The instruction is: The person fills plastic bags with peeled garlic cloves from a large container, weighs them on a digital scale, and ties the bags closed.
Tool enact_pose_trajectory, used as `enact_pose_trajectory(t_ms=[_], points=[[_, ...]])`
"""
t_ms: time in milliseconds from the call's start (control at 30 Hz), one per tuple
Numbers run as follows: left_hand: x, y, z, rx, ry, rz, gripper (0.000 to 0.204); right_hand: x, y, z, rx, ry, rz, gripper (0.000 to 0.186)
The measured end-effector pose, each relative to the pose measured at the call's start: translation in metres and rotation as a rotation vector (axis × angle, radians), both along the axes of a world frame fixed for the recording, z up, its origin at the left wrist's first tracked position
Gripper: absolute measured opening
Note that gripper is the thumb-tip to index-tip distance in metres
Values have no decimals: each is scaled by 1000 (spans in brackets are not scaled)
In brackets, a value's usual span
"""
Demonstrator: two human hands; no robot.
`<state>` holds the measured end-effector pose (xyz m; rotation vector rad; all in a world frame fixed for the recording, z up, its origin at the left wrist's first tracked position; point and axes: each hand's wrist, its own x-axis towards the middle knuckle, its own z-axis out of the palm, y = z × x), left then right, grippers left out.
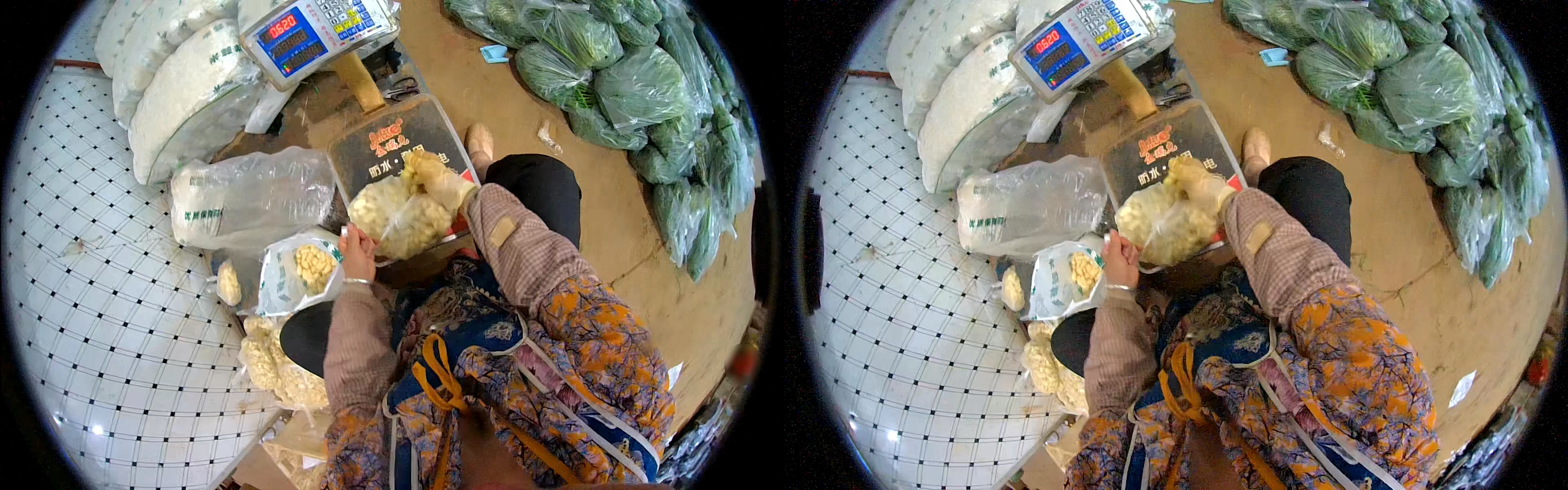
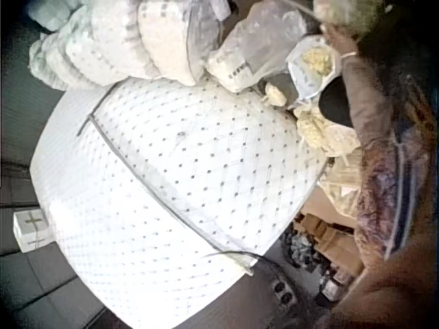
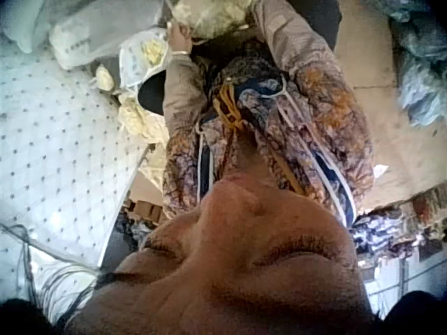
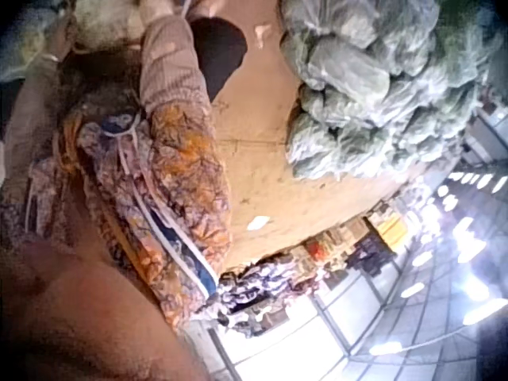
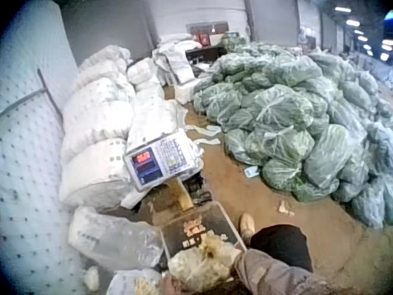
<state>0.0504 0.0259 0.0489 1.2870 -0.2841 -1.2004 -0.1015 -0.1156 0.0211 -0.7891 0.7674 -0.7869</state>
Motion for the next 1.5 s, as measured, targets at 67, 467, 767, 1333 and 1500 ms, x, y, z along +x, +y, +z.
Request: enact_pose_trajectory(t_ms=[67,467,767,1333,1500], points=[[2,7,-7,66,21,40,34,3,0,-7,98,24,8,31],[-9,-24,6,-84,-561,-562,17,22,22,89,-1562,349,154,29],[-11,-22,16,-114,293,-227,34,-3,38,27,-598,514,311,15],[-44,-15,46,-209,-1221,-452,27,10,10,25,-414,484,425,18],[-11,44,-19,58,-1076,-432,23,-11,6,0,-698,1016,107,25]])
